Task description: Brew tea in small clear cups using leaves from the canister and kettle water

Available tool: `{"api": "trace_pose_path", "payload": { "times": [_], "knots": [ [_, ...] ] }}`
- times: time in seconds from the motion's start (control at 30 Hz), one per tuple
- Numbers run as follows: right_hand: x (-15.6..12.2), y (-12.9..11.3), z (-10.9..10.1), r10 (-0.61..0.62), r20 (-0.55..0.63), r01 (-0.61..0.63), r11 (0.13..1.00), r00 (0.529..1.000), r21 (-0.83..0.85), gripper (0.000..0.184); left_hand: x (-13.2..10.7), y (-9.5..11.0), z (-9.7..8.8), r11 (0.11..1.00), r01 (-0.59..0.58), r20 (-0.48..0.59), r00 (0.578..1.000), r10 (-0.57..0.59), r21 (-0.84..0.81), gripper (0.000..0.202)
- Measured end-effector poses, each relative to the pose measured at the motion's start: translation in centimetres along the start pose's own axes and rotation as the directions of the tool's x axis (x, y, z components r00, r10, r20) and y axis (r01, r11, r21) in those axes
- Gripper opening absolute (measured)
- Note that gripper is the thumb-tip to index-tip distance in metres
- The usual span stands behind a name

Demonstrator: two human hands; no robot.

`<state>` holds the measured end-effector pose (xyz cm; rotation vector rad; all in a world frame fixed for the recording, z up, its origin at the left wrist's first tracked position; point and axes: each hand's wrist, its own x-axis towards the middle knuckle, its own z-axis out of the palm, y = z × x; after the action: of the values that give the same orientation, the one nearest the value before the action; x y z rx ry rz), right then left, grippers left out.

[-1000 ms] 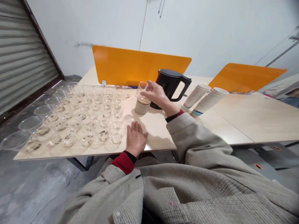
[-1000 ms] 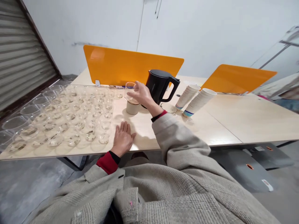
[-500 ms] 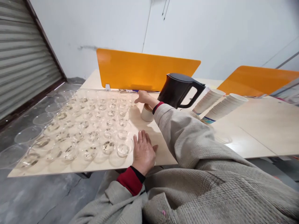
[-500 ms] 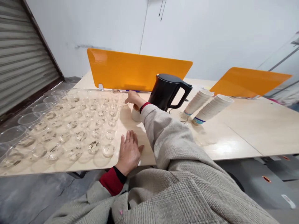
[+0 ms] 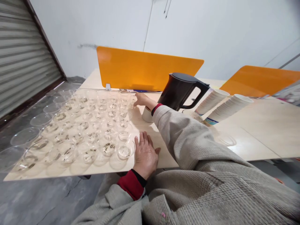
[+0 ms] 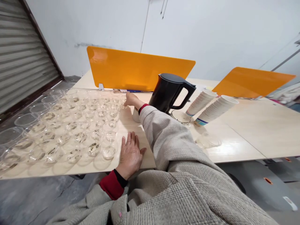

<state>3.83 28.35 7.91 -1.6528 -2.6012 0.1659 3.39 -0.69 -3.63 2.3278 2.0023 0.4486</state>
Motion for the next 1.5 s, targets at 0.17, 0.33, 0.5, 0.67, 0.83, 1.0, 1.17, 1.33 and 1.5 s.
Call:
{"api": "trace_pose_path", "payload": {
  "times": [0.17,0.33,0.5,0.67,0.83,1.0,1.17,1.33,1.5],
  "knots": [
    [-0.4,-0.3,-0.3,-0.009,0.014,0.010,1.000,1.000,-0.030,0.057,0.1,0.0,-0.3,1.000,0.005,0.027,1.000,-0.005,-0.014,0.072],
    [-0.4,-0.5,-0.5,-0.021,0.028,0.023,0.997,0.999,-0.076,0.048,0.0,0.0,-0.5,0.999,0.001,0.031,1.000,0.000,-0.036,0.071],
    [-0.7,-0.4,-0.6,-0.045,0.042,0.049,0.994,0.998,-0.098,0.047,0.0,-0.1,-0.6,0.999,0.001,0.034,0.999,0.001,-0.041,0.072],
    [-1.4,-0.4,-1.5,-0.077,0.033,0.080,0.992,0.996,-0.093,0.067,0.1,0.0,-0.6,1.000,0.002,0.027,1.000,-0.001,-0.029,0.071],
    [-4.1,1.0,-3.5,-0.017,-0.187,0.017,1.000,0.982,0.000,0.075,0.2,0.0,-1.2,1.000,-0.001,0.062,0.998,0.002,-0.021,0.068],
    [-11.5,6.5,-6.5,0.011,-0.496,0.071,0.987,0.868,0.147,0.062,0.5,0.0,-1.8,1.000,-0.006,0.082,0.997,0.006,0.003,0.067],
    [-22.9,14.3,-8.5,0.168,-0.554,-0.114,0.985,0.815,0.130,0.037,0.8,-0.2,-1.3,1.000,-0.010,0.045,0.999,0.009,0.028,0.070],
    [-32.6,20.2,-6.5,0.414,-0.484,-0.432,0.898,0.771,0.079,0.028,0.9,-0.3,-1.3,0.999,-0.019,0.040,0.999,0.017,0.042,0.069],
    [-37.5,24.0,-2.4,0.559,-0.353,-0.586,0.810,0.750,0.038,0.031,1.3,-0.4,-1.7,0.997,-0.015,0.058,0.998,0.011,0.072,0.068]
  ]
}}
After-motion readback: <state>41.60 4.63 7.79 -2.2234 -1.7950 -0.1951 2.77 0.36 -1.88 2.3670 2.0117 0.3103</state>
